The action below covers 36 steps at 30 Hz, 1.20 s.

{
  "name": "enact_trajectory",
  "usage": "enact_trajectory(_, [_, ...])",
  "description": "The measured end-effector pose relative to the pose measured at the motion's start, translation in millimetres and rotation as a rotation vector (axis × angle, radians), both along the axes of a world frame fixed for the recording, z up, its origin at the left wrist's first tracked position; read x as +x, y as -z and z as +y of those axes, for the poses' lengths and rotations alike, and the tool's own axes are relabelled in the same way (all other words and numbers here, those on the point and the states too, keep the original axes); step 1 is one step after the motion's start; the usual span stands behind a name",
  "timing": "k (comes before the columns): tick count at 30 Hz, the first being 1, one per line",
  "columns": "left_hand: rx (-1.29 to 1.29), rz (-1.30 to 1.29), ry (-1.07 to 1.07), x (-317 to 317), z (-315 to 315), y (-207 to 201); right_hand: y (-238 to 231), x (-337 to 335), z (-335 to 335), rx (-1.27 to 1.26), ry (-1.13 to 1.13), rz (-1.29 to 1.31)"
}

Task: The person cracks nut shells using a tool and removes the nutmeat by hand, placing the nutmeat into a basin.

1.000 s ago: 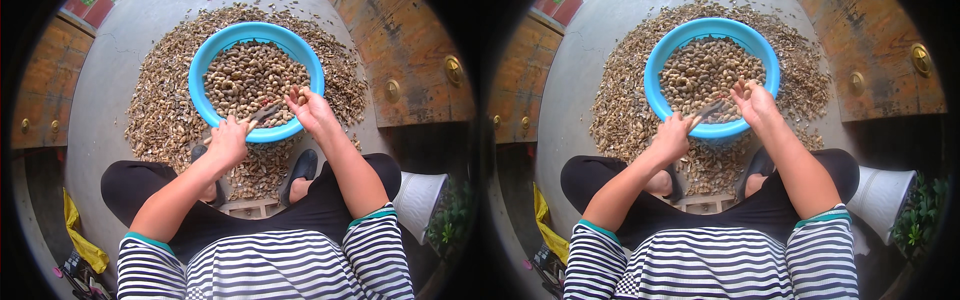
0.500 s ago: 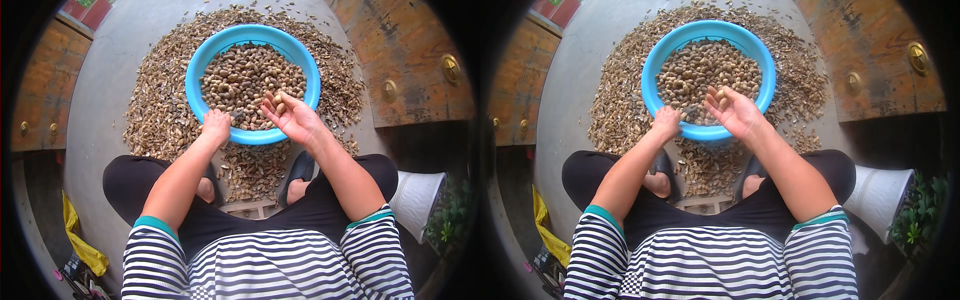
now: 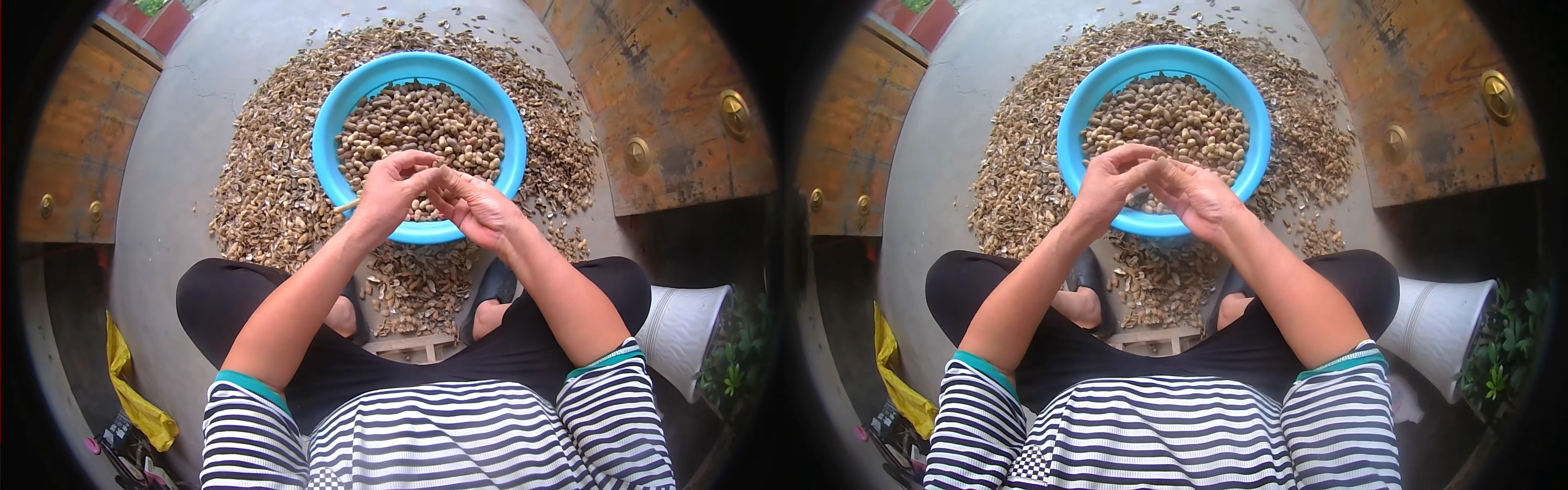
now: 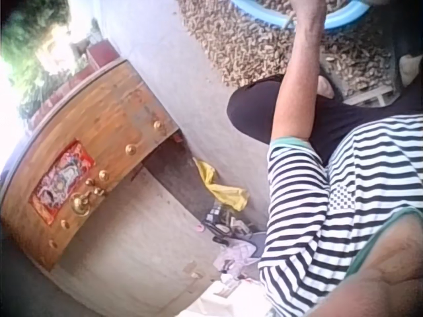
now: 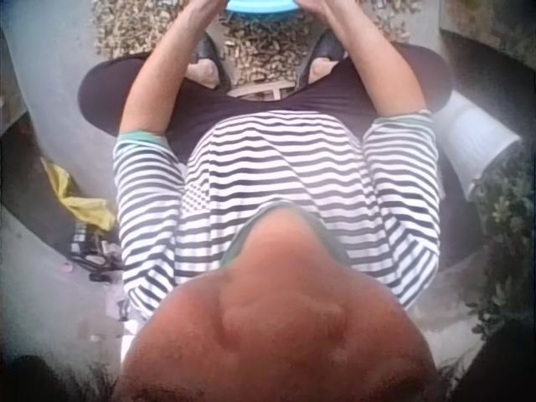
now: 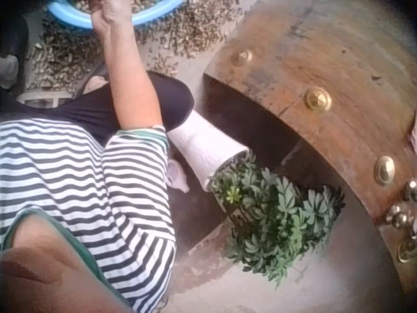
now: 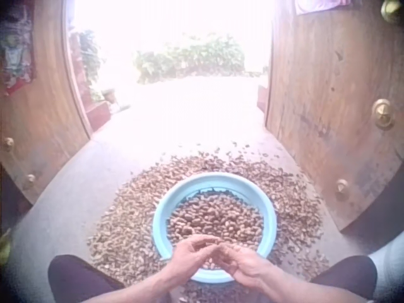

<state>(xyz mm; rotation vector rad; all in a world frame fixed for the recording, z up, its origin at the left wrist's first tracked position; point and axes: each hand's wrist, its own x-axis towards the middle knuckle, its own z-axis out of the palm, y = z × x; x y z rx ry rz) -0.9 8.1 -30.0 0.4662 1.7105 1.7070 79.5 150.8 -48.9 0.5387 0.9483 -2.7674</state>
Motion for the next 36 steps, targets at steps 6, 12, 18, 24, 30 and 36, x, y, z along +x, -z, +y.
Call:
enact_trajectory(6, [0.059,0.29,-0.125,-1,-2,2,-14,3,-5,-0.038,-0.063,-0.048])
enact_trajectory(12, [-0.02,0.435,-0.011,6,0,-8,-17,3,-5,-0.065,-0.075,-0.01])
enact_trajectory(18, [-0.017,0.537,-0.08,9,2,-14,-29,3,-1,-0.092,-0.082,-0.063])
enact_trajectory(24, [-0.08,0.704,-0.119,16,2,-10,-31,0,0,-0.11,-0.129,-0.087])
enact_trajectory(30, [-0.077,0.673,-0.084,9,2,-18,-29,-2,2,-0.134,-0.093,-0.107])
enact_trajectory(36, [-0.112,0.526,-0.076,12,1,-27,-31,-2,2,-0.248,-0.108,-0.134])
